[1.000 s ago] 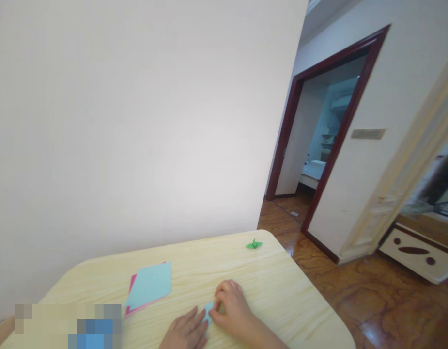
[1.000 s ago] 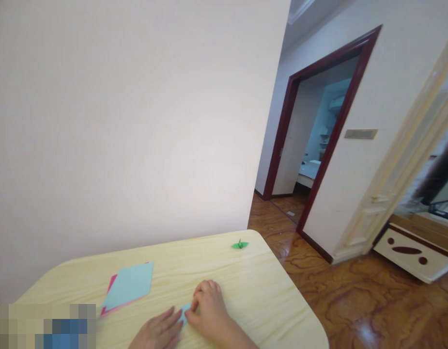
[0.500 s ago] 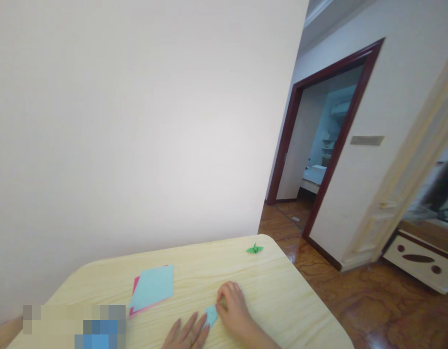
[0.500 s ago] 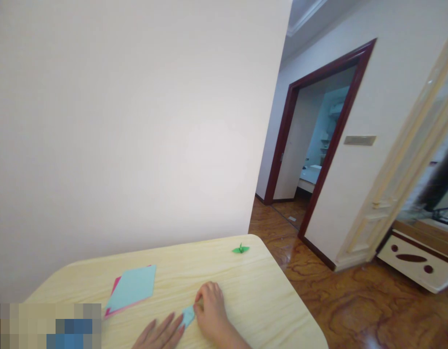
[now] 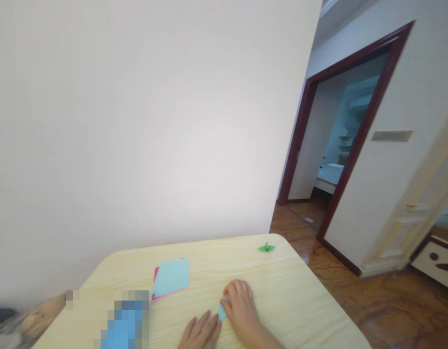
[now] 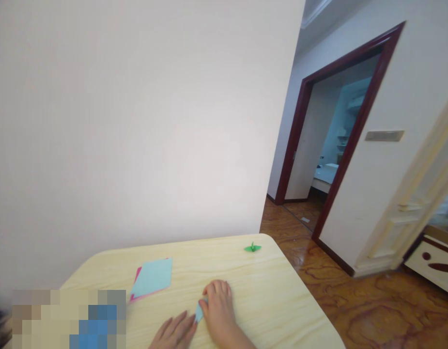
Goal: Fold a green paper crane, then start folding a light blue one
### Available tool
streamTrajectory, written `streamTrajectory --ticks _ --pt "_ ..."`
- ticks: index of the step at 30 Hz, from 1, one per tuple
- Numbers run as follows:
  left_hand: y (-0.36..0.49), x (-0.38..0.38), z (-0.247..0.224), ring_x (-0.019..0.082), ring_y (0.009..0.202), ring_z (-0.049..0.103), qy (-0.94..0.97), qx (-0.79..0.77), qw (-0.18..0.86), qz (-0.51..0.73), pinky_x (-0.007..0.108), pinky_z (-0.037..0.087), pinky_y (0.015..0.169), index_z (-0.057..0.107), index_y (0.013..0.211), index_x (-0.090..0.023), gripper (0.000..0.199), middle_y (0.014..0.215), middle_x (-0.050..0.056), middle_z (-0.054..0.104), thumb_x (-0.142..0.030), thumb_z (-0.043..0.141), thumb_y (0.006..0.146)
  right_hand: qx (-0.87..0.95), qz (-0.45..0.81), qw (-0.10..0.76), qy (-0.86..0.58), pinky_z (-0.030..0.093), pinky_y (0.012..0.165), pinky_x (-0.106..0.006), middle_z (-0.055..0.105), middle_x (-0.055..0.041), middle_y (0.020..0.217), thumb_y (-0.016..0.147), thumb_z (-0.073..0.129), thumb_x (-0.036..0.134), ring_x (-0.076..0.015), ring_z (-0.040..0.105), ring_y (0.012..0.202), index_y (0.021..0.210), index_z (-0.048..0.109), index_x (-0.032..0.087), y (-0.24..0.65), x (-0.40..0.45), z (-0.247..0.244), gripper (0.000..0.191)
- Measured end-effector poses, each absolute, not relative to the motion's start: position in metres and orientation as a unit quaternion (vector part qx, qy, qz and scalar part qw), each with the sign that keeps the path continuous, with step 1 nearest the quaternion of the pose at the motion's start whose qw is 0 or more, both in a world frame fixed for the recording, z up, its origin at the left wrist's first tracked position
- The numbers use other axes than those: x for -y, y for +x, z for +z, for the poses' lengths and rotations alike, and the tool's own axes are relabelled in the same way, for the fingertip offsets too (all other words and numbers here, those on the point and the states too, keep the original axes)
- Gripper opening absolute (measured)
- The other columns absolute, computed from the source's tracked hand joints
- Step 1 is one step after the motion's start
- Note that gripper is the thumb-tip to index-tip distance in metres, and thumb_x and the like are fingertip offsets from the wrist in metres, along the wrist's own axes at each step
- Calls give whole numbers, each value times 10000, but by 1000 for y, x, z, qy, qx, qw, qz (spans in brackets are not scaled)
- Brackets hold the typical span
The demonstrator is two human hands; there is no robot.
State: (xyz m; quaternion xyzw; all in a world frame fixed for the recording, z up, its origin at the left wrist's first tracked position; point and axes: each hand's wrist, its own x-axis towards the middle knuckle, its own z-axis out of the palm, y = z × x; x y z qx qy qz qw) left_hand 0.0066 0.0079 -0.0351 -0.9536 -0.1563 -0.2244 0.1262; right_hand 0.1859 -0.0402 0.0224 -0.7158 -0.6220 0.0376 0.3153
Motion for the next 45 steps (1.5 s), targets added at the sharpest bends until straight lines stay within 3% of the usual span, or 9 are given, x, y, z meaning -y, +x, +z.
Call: streamTrajectory --ticks 7,12,17,20,24,28,31,38,45 --pt "6 5 -24 164 1032 577 -947 180 109 -241 247 405 827 270 1352 -332 527 1181 -37 624 -412 435 859 638 42 314 -702 303 883 -353 565 -41 950 750 587 235 -235 478 952 926 549 232 187 44 25 180" --pt "9 7 -30 204 997 581 -933 189 140 -272 288 428 806 383 1307 -314 597 1127 8 657 -595 430 782 646 47 293 -703 293 894 -365 561 -42 971 685 667 292 -251 470 969 953 564 239 189 43 25 292" --pt "13 0 -59 228 927 613 -906 204 187 -320 322 463 751 565 1153 -318 517 1006 37 705 -618 453 746 629 34 287 -722 320 849 -343 567 -41 942 738 610 224 -234 477 953 897 573 231 195 35 25 164" --pt "16 -2 -72 241 956 609 -906 216 170 -322 340 469 753 556 1157 -342 517 1048 41 691 -626 457 737 623 25 284 -728 328 828 -334 573 -40 927 776 567 202 -225 482 939 869 576 228 199 31 26 96" --pt "16 5 -67 239 1030 580 -909 265 130 -296 359 449 835 535 1181 -342 510 1116 42 661 -608 462 753 649 56 308 -694 321 842 -318 581 -26 949 845 492 245 -196 486 950 932 571 236 201 34 27 118" --pt "9 10 -46 209 1014 595 -925 231 97 -284 311 465 834 463 1242 -354 515 1130 19 655 -548 500 766 692 85 279 -660 295 879 -328 556 -9 986 677 684 340 -208 464 988 948 579 261 201 40 29 301" --pt "1 9 -37 194 1021 595 -923 237 73 -294 271 482 834 409 1291 -265 568 1147 30 644 -423 560 767 686 85 279 -667 282 886 -332 548 -8 972 651 700 305 -207 462 983 911 587 260 200 42 30 287" --pt "0 16 -32 223 1052 582 -919 276 70 -271 310 495 852 493 1221 -228 496 1185 70 617 -350 589 750 684 76 293 -663 274 889 -325 541 2 949 653 700 283 -193 456 972 859 581 250 199 42 31 240" --pt "24 19 -6 237 1013 591 -876 404 -73 -253 386 460 853 620 1063 -242 324 1096 70 654 -293 571 747 670 75 316 -668 326 816 -305 561 5 818 649 691 251 -178 489 844 784 530 201 201 41 25 216"
